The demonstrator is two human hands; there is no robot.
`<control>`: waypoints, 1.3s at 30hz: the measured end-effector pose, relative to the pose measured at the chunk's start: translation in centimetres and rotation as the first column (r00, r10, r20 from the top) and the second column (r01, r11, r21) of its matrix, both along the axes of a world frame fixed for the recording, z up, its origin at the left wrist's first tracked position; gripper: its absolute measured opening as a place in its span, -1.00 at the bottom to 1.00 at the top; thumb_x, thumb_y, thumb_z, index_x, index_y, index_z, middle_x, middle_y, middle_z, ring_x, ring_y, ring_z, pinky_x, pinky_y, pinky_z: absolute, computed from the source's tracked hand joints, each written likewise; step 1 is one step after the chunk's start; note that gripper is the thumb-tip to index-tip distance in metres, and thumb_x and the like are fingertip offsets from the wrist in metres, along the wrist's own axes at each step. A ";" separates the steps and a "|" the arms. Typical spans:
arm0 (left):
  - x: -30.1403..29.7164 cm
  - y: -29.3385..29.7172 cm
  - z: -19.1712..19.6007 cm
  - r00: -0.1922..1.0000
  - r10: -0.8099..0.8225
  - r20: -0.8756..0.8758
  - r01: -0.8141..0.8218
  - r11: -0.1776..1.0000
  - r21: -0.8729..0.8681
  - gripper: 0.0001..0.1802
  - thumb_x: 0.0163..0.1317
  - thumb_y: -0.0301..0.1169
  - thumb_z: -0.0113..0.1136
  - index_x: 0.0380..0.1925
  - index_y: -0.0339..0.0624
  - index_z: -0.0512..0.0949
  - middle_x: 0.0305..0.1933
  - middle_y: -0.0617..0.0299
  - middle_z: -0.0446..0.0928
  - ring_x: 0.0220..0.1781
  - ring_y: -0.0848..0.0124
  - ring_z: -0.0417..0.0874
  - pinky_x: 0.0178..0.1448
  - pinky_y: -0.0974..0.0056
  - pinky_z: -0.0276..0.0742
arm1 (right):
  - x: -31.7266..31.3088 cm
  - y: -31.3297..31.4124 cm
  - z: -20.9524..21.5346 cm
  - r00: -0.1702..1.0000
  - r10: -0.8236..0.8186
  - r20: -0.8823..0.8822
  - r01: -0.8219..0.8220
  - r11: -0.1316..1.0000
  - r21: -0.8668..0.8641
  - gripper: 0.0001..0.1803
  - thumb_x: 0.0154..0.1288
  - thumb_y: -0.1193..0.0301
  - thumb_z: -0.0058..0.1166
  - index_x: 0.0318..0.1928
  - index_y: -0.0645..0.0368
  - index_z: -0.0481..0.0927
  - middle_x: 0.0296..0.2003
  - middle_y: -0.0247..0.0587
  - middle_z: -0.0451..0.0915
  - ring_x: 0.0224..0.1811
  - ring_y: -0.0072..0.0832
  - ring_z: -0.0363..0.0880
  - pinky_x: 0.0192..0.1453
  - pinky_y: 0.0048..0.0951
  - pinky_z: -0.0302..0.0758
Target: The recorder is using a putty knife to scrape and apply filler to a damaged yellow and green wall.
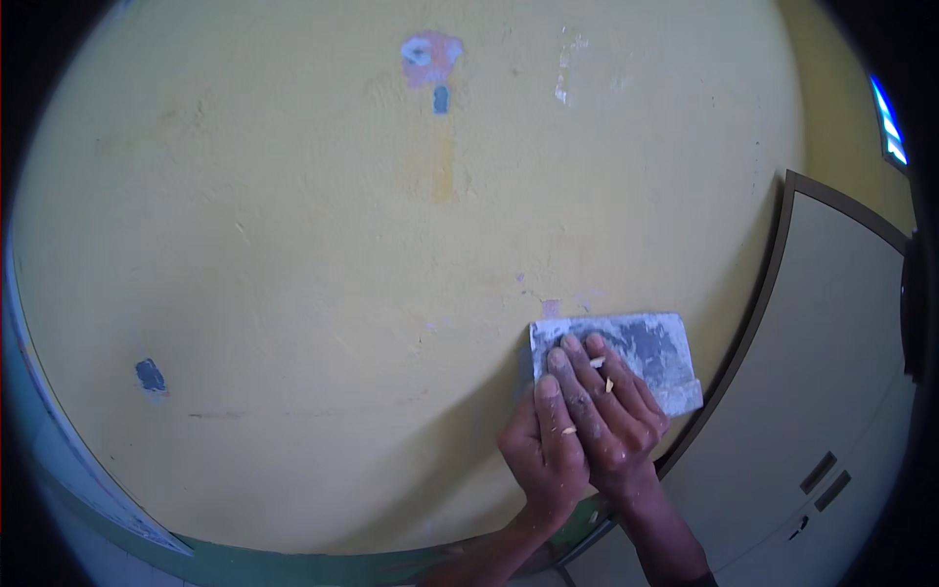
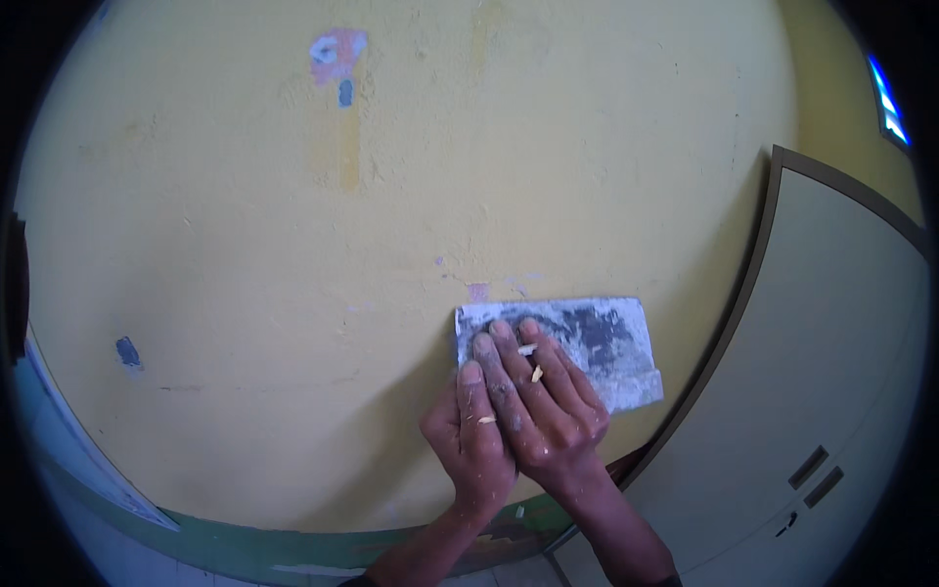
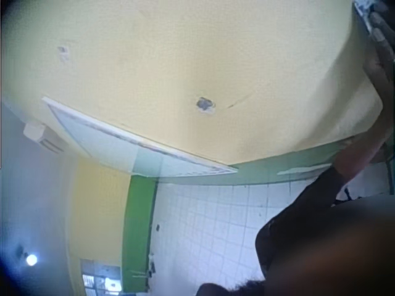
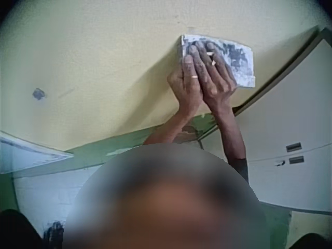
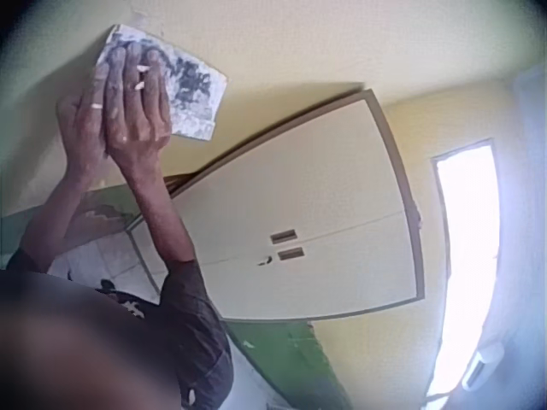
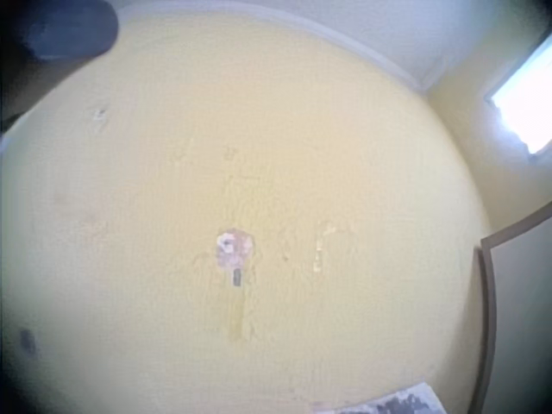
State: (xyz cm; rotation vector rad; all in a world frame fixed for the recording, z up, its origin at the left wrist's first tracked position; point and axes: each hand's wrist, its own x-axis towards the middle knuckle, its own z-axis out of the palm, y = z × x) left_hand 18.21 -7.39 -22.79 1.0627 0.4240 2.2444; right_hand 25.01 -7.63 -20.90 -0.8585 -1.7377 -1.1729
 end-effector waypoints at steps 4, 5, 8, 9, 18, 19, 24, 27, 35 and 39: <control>-1.2 1.4 4.1 0.995 -0.056 -0.078 0.058 0.998 0.026 -0.60 0.59 -0.35 -0.10 -0.36 -0.46 0.52 -0.44 0.24 0.55 -0.33 0.60 0.44 -0.34 0.33 0.41 | -0.7 2.0 3.9 0.997 0.058 -0.051 -0.052 0.992 0.113 -0.71 0.29 0.46 0.21 0.00 0.23 0.77 -0.01 -0.12 0.78 0.14 -0.14 0.73 0.21 -0.20 0.65; -1.5 1.9 4.2 0.994 -0.071 -0.088 0.077 0.995 0.057 -0.59 0.59 -0.34 -0.10 -0.36 -0.46 0.52 -0.45 0.22 0.54 -0.33 0.59 0.44 -0.35 0.32 0.41 | -0.9 1.9 4.6 0.996 0.080 -0.045 -0.075 0.992 0.107 -0.71 0.28 0.46 0.22 -0.01 0.24 0.77 -0.04 -0.11 0.78 0.13 -0.14 0.74 0.22 -0.19 0.66; -1.0 0.3 1.7 0.996 0.017 -0.092 -0.018 1.000 -0.008 -0.59 0.59 -0.33 -0.09 -0.38 -0.44 0.51 -0.48 0.22 0.53 -0.35 0.60 0.43 -0.35 0.31 0.40 | -0.3 1.0 2.1 0.993 0.113 -0.027 -0.111 0.992 0.056 -0.72 0.30 0.46 0.22 0.00 0.21 0.76 -0.02 -0.13 0.77 0.06 -0.14 0.77 0.12 -0.23 0.70; -0.5 0.0 1.1 0.996 0.080 -0.043 -0.079 0.997 0.024 -0.59 0.59 -0.32 -0.08 -0.41 -0.41 0.49 -0.50 0.20 0.51 -0.37 0.59 0.41 -0.36 0.30 0.39 | -0.2 0.7 0.9 0.995 0.101 -0.026 -0.100 0.995 0.024 -0.72 0.29 0.47 0.25 0.00 0.22 0.76 -0.02 -0.13 0.78 0.05 -0.12 0.77 0.11 -0.24 0.71; -3.2 0.1 1.3 0.982 0.144 -0.123 -0.141 0.989 0.032 -0.59 0.59 -0.34 -0.09 -0.40 -0.43 0.51 -0.50 0.21 0.52 -0.39 0.57 0.44 -0.36 0.28 0.39 | -2.8 0.5 1.9 0.988 0.149 -0.047 -0.147 0.988 0.046 -0.73 0.32 0.44 0.23 0.01 0.16 0.78 -0.06 -0.15 0.79 0.12 -0.18 0.75 0.22 -0.25 0.66; -3.1 -0.2 -0.4 0.987 0.128 -0.094 -0.127 0.992 0.015 -0.59 0.60 -0.34 -0.08 -0.41 -0.43 0.51 -0.52 0.21 0.51 -0.42 0.57 0.41 -0.38 0.28 0.39 | -3.1 0.0 0.4 0.991 0.121 -0.053 -0.119 0.992 0.046 -0.74 0.33 0.44 0.22 0.00 0.15 0.78 -0.05 -0.15 0.79 0.12 -0.19 0.75 0.22 -0.25 0.66; -5.4 0.6 3.8 0.993 0.059 -0.101 -0.054 0.997 0.055 -0.60 0.60 -0.35 -0.06 -0.35 -0.45 0.56 -0.52 0.19 0.55 -0.39 0.60 0.45 -0.35 0.31 0.44 | -4.5 0.9 4.6 0.987 0.152 -0.048 -0.147 0.984 0.104 -0.76 0.33 0.42 0.23 -0.03 0.15 0.78 -0.03 -0.18 0.79 0.12 -0.22 0.75 0.21 -0.24 0.66; -5.6 -0.2 1.7 0.998 -0.013 -0.058 0.014 1.000 0.003 -0.60 0.60 -0.32 -0.05 -0.35 -0.43 0.56 -0.44 0.22 0.57 -0.36 0.62 0.45 -0.35 0.33 0.40 | -4.8 0.4 2.8 0.987 0.154 -0.054 -0.150 0.986 0.072 -0.74 0.32 0.42 0.23 -0.01 0.16 0.77 0.00 -0.18 0.78 0.12 -0.20 0.74 0.20 -0.22 0.66; -4.7 0.0 1.3 0.994 0.056 -0.092 -0.057 0.998 -0.006 -0.59 0.59 -0.34 -0.05 -0.37 -0.44 0.57 -0.47 0.22 0.57 -0.37 0.60 0.46 -0.34 0.32 0.42 | -4.1 -0.3 2.2 0.986 0.156 -0.060 -0.154 0.987 0.040 -0.71 0.35 0.42 0.16 0.03 0.18 0.76 0.03 -0.15 0.75 0.13 -0.20 0.73 0.18 -0.23 0.66; -4.9 -0.3 0.2 0.996 0.037 -0.086 -0.039 0.999 -0.022 -0.59 0.59 -0.35 -0.06 -0.38 -0.46 0.55 -0.52 0.20 0.55 -0.40 0.58 0.46 -0.36 0.30 0.43 | -4.3 -0.3 0.3 0.990 0.105 -0.095 -0.102 0.994 0.041 -0.72 0.31 0.44 0.22 0.01 0.14 0.78 0.02 -0.18 0.77 0.15 -0.25 0.73 0.22 -0.27 0.64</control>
